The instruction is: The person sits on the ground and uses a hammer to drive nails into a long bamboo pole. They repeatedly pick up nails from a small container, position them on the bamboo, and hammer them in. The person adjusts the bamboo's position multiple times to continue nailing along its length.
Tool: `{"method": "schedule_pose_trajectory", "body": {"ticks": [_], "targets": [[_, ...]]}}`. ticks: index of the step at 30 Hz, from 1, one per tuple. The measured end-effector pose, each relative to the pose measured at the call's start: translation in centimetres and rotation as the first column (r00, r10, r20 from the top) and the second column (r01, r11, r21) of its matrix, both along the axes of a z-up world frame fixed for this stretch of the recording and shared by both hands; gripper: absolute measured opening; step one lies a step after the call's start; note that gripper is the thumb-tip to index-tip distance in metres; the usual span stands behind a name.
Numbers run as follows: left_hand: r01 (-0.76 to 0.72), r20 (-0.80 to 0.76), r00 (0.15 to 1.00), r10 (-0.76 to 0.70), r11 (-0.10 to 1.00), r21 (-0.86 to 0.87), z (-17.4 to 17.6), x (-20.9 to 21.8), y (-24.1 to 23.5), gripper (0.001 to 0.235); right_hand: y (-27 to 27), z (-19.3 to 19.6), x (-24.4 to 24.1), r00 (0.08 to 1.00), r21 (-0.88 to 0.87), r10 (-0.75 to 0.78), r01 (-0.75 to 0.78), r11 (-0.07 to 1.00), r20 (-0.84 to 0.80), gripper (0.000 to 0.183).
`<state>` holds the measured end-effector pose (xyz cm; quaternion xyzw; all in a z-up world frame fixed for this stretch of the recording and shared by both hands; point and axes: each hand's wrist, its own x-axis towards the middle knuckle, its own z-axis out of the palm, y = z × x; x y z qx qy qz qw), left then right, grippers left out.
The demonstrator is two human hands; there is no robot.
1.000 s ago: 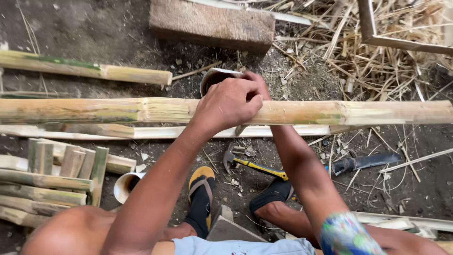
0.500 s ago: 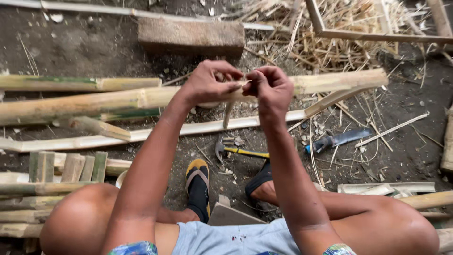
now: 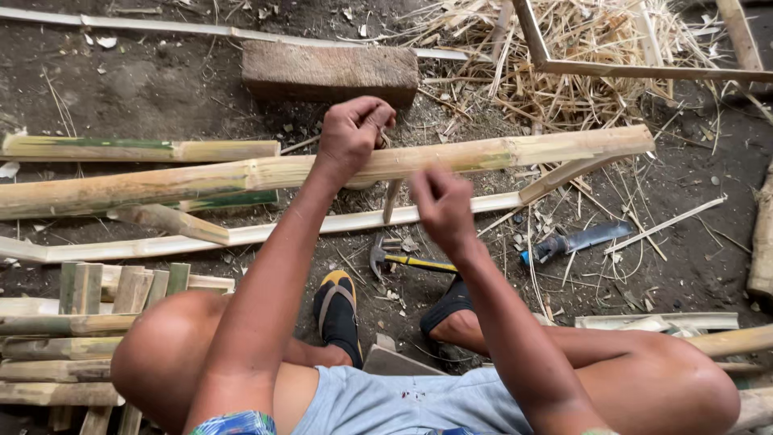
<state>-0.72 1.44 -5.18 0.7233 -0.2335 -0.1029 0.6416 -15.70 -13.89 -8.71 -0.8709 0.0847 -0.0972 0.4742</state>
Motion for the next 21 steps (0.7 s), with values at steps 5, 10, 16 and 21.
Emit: {"method": "schedule_pose_trajectory", "body": {"ticks": [5, 10, 16, 21], "targets": [[0.116, -0.012, 0.993, -0.117, 0.965, 0.237, -0.3, -0.5, -0.1, 0.014, -1.0, -16.3, -5.6, 0.830, -0.511, 0.139, -0.455, 0.730, -0.540, 0.050], [0.191, -0.054, 0.982, -0.183, 0.942, 0.274, 0.1, -0.5, 0.1, 0.016, -2.5, -21.3, -8.4, 0.603, -0.469, -0.026, -0.591, 0.656, -0.797, 0.029], [0.172, -0.068, 0.985, -0.158, 0.897, 0.407, 0.7, -0.6, 0.1, 0.016, -1.0, -4.6, -6.6, 0.583, -0.230, 0.123, -0.494, 0.839, -0.803, 0.022], [0.271, -0.149, 0.960, -0.236, 0.915, 0.299, -0.1, -0.4, -0.3, 0.018, -7.2, 12.3, -10.4, 0.680, 0.033, 0.354, -0.437, 0.899, -0.642, 0.031]]}}
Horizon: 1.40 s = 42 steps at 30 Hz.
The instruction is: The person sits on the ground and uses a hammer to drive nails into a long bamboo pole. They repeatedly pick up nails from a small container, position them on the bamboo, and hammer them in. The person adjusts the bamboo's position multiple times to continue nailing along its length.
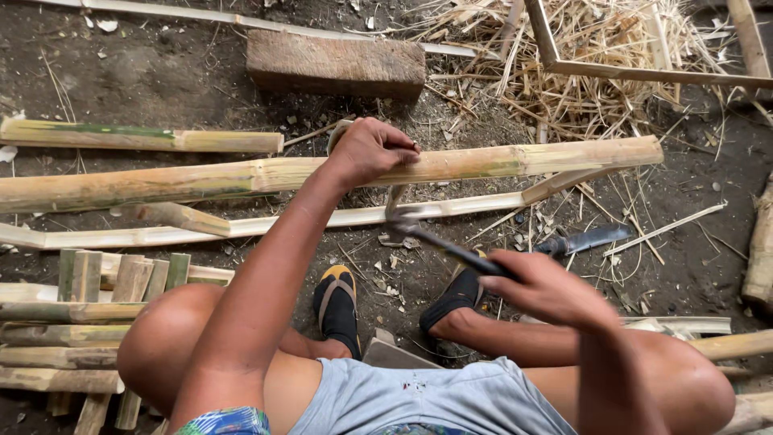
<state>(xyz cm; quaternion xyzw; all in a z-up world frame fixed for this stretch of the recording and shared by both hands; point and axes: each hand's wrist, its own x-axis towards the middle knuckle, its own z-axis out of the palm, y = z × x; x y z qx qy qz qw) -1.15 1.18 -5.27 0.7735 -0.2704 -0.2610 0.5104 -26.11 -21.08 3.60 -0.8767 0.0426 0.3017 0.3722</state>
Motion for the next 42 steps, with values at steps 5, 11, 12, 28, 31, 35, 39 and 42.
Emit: {"method": "schedule_pose_trajectory", "body": {"ticks": [5, 11, 12, 28, 31, 35, 39, 42], "targets": [[0.038, -0.030, 0.999, -0.038, 0.999, -0.002, -0.2, 0.1, 0.0, 0.022, 0.3, 6.7, -2.1, 0.927, 0.325, -0.343, 0.282, 0.903, 0.150, 0.023], [0.004, -0.116, 0.993, -0.003, 1.000, 0.003, 0.0, -0.4, -0.3, 0.015, 4.1, 5.0, 0.7, 0.816, 0.146, -0.434, 0.410, 0.900, 0.382, 0.024], [0.013, -0.110, 0.994, -0.019, 0.998, -0.054, -0.1, -0.5, -0.2, 0.016, 4.1, 5.0, 1.2, 0.852, 0.025, -0.376, 0.394, 0.919, 0.364, 0.025], [-0.012, 0.008, 1.000, 0.010, 0.989, 0.149, 0.9, -1.4, 0.3, 0.008, 2.9, 5.3, 2.0, 0.908, -0.208, -0.153, 0.249, 0.946, 0.391, 0.029], [0.003, 0.055, 0.998, 0.000, 0.999, -0.050, 0.5, -1.5, 0.1, 0.020, 2.1, 7.5, 1.4, 0.857, 0.004, -0.275, 0.304, 0.953, 0.435, 0.031], [0.012, 0.224, 0.975, -0.009, 1.000, -0.014, 0.7, -1.4, 0.6, 0.017, 1.9, 9.0, -0.9, 0.667, 0.628, -0.621, 0.287, 0.724, 0.411, 0.030], [0.013, 0.133, 0.991, -0.018, 0.999, 0.039, 1.6, -1.8, 0.9, 0.012, 2.0, 4.3, 1.8, 0.806, 0.119, -0.261, 0.234, 0.965, 0.531, 0.036], [0.029, 0.244, 0.968, -0.049, 0.996, 0.086, 1.6, -2.2, 0.1, 0.010, 0.7, 2.6, 1.7, 0.900, 0.020, -0.329, 0.337, 0.941, 0.287, 0.039]]}}
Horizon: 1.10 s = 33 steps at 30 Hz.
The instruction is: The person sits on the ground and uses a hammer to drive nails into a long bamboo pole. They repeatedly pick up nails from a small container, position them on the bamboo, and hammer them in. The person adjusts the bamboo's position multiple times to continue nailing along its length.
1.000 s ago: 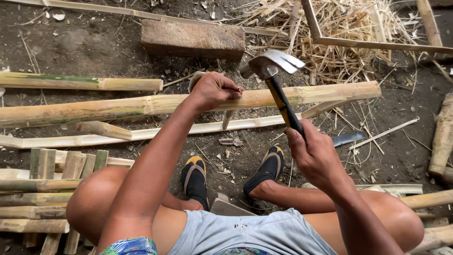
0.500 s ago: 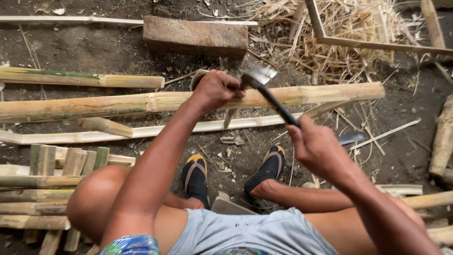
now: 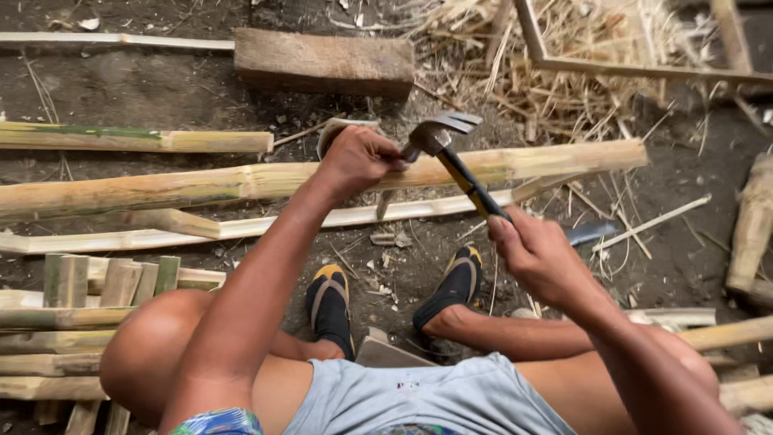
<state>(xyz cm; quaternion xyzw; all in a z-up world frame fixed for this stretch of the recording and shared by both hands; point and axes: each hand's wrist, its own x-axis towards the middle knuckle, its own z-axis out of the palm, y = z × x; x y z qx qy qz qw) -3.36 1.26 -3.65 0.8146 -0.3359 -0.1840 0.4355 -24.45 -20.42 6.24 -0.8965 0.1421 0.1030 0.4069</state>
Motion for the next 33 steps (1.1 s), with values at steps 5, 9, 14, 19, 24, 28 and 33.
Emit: {"method": "schedule_pose_trajectory", "body": {"ticks": [5, 9, 14, 19, 24, 28, 33], "targets": [[-0.057, 0.097, 0.994, 0.050, 0.996, 0.075, 0.8, -0.1, 1.4, 0.013, -1.0, -1.3, -2.3, 0.973, 0.510, -0.086, 0.187, 0.840, -0.215, 0.039], [-0.021, 0.278, 0.957, -0.081, 0.938, 0.345, 1.2, -1.8, 2.2, 0.040, -5.6, -0.8, -4.3, 0.830, 0.247, 0.017, 0.146, 0.958, -0.557, 0.037], [0.045, 0.408, 0.893, -0.191, 0.939, 0.341, 1.7, -3.4, 2.7, 0.054, -4.0, -7.5, -3.9, 0.865, 0.115, 0.033, 0.029, 0.993, -0.501, 0.034], [-0.080, 0.543, 0.824, -0.160, 0.917, 0.391, 1.6, -5.1, 3.0, 0.065, 1.4, -14.7, 1.5, 0.897, 0.504, -0.186, 0.385, 0.773, -0.401, 0.026], [-0.124, 0.534, 0.829, -0.166, 0.877, 0.464, 1.7, -7.1, 2.9, 0.064, 5.3, -17.2, 5.5, 0.910, 0.844, -0.304, 0.385, 0.374, -0.281, 0.032], [-0.107, 0.536, 0.832, -0.143, 0.907, 0.407, 2.0, -7.9, 3.2, 0.060, 6.2, -17.1, 6.3, 0.933, 0.931, -0.284, 0.289, 0.223, -0.222, 0.027], [-0.069, 0.501, 0.845, -0.188, 0.890, 0.450, 2.1, -8.2, 3.2, 0.059, 5.8, -17.9, 5.1, 0.977, 0.946, -0.196, 0.138, 0.294, -0.082, 0.036]]}}
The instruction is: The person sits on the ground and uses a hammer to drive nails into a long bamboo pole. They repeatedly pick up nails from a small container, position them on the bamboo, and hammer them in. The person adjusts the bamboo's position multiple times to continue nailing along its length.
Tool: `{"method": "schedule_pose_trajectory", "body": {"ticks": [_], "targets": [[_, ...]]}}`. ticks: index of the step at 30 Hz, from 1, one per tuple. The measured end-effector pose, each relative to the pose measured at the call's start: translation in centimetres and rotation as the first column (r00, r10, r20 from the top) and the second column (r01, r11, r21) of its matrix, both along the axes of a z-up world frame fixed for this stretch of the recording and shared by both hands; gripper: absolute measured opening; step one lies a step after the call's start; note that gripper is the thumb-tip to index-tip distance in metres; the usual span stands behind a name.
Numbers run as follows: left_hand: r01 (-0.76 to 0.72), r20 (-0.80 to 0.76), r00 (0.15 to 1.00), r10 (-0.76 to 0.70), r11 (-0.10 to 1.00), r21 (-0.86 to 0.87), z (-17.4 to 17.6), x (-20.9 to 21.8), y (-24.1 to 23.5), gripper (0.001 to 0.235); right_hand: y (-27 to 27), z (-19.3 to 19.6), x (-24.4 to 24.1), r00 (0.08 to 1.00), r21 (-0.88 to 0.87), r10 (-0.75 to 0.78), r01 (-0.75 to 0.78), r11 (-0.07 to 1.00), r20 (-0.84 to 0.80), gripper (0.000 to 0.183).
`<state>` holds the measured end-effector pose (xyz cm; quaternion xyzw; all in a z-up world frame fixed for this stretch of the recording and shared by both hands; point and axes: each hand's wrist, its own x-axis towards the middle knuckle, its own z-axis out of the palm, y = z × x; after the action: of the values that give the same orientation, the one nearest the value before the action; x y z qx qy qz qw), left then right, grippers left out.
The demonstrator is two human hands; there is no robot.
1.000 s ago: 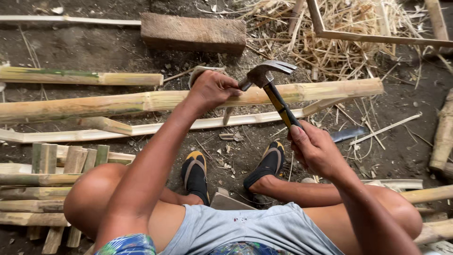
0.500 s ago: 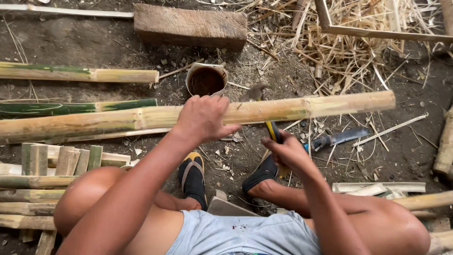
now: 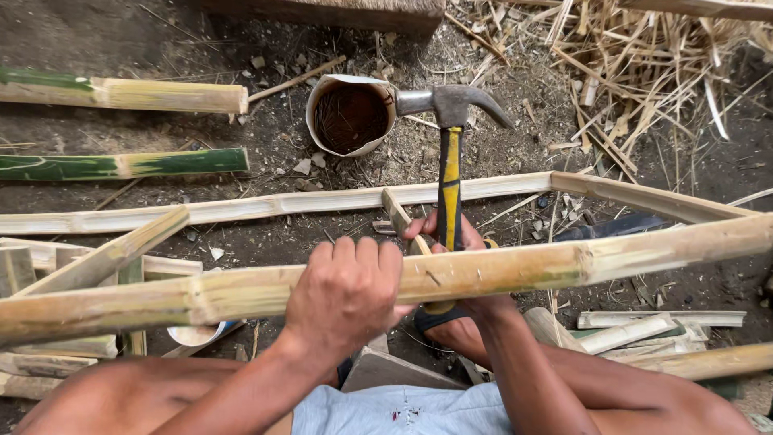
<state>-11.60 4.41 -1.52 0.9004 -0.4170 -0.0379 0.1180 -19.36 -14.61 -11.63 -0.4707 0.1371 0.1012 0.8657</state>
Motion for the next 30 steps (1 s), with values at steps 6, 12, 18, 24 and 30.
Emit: {"method": "schedule_pose_trajectory", "body": {"ticks": [6, 12, 18, 24, 30], "targets": [[0.001, -0.043, 0.999, -0.003, 0.999, -0.047, 0.16, -0.16, 0.11, 0.052, 0.03, -0.02, -0.13, 0.998, -0.043, -0.024, 0.022, 0.999, -0.054, 0.050], [0.003, -0.061, 0.998, -0.007, 0.998, -0.068, 0.58, 0.08, 0.45, 0.052, -0.46, 0.31, 0.02, 0.993, -0.067, 0.013, -0.021, 0.998, -0.114, 0.052], [0.007, -0.069, 0.998, -0.010, 0.999, -0.052, 0.88, 0.30, 0.31, 0.050, -0.63, 0.49, 0.08, 0.998, -0.051, 0.066, -0.067, 0.996, -0.024, 0.047], [0.005, -0.104, 0.994, -0.013, 0.997, -0.074, 0.81, 0.29, 0.38, 0.052, -0.84, 0.77, -0.09, 0.994, -0.044, 0.081, -0.084, 0.995, -0.076, 0.045], [0.007, -0.111, 0.994, -0.016, 0.997, -0.078, 0.67, 0.22, 0.42, 0.055, -0.79, 0.80, -0.01, 0.996, 0.031, 0.073, -0.071, 0.997, -0.051, 0.046]]}}
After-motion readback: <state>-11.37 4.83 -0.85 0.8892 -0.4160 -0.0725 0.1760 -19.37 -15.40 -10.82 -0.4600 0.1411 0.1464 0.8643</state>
